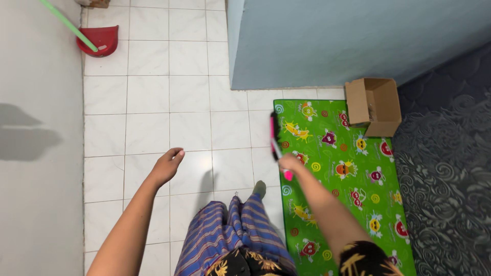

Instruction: The person sweeps a tiled floor and a green patterned mat using a pink broom. They then use a red dustpan to collect the swept debris from the floor and the mat.

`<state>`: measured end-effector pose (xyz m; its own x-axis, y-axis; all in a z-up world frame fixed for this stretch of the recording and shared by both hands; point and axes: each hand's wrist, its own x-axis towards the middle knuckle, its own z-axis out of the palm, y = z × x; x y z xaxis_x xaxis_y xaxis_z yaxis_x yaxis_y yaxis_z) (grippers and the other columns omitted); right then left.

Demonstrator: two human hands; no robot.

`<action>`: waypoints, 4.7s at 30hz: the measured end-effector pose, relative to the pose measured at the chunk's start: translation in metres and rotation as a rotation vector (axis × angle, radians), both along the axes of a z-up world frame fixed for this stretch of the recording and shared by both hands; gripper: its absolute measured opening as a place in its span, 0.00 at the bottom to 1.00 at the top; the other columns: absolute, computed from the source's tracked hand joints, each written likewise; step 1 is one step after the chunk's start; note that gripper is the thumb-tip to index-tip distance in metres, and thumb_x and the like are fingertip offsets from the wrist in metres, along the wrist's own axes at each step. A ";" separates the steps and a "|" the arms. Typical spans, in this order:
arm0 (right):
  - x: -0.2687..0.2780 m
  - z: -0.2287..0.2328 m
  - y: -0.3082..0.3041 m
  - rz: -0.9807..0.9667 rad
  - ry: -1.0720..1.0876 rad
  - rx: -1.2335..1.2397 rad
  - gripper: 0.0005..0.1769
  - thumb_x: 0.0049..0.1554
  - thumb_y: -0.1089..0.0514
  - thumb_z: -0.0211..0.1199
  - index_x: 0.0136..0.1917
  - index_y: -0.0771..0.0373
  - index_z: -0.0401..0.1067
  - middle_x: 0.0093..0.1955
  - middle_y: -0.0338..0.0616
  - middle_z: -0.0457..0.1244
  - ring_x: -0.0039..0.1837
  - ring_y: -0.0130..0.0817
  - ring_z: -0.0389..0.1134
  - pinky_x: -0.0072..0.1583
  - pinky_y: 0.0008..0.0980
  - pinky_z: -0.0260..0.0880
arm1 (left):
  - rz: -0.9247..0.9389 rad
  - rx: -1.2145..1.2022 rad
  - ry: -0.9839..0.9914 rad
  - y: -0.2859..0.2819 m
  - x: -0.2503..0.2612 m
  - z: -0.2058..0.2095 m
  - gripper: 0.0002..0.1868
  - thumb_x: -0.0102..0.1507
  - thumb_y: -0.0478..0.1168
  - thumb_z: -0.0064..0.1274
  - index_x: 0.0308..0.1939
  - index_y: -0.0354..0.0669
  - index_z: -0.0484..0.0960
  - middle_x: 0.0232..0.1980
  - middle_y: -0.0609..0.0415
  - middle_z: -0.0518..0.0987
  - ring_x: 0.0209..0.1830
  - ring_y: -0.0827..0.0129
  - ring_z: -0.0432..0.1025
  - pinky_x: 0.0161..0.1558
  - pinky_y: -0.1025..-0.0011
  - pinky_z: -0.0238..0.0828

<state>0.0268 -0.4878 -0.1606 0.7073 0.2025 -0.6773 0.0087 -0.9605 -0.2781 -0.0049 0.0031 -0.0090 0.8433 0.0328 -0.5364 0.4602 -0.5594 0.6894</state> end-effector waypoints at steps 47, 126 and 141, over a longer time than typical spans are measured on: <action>0.211 0.055 -0.068 -0.786 0.723 0.839 0.17 0.59 0.69 0.56 0.62 0.69 0.67 0.37 0.41 0.62 0.30 0.18 0.56 0.27 0.17 0.52 | 0.230 -0.015 0.037 -0.127 0.102 0.012 0.31 0.69 0.58 0.42 0.69 0.43 0.72 0.68 0.44 0.75 0.71 0.54 0.66 0.68 0.58 0.62; 0.225 -0.015 -0.100 -1.118 0.698 0.998 0.02 0.60 0.70 0.55 0.46 0.71 0.63 0.33 0.40 0.58 0.29 0.20 0.55 0.28 0.19 0.52 | -0.132 -0.047 0.049 -0.179 0.293 -0.004 0.32 0.68 0.60 0.43 0.68 0.42 0.73 0.65 0.42 0.77 0.68 0.53 0.68 0.66 0.59 0.63; 0.201 0.109 -0.333 -1.088 0.559 0.728 0.21 0.59 0.67 0.56 0.66 0.67 0.65 0.30 0.35 0.57 0.27 0.18 0.54 0.27 0.19 0.53 | -0.301 -0.127 0.009 -0.302 0.352 0.013 0.33 0.68 0.60 0.42 0.70 0.44 0.71 0.66 0.42 0.76 0.69 0.53 0.68 0.67 0.58 0.62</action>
<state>0.2274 -0.8204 -0.0514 0.4120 0.1590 -0.8972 -0.9029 -0.0609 -0.4255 0.3469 -0.2991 0.0038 0.8003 -0.2847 -0.5277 0.2937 -0.5811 0.7590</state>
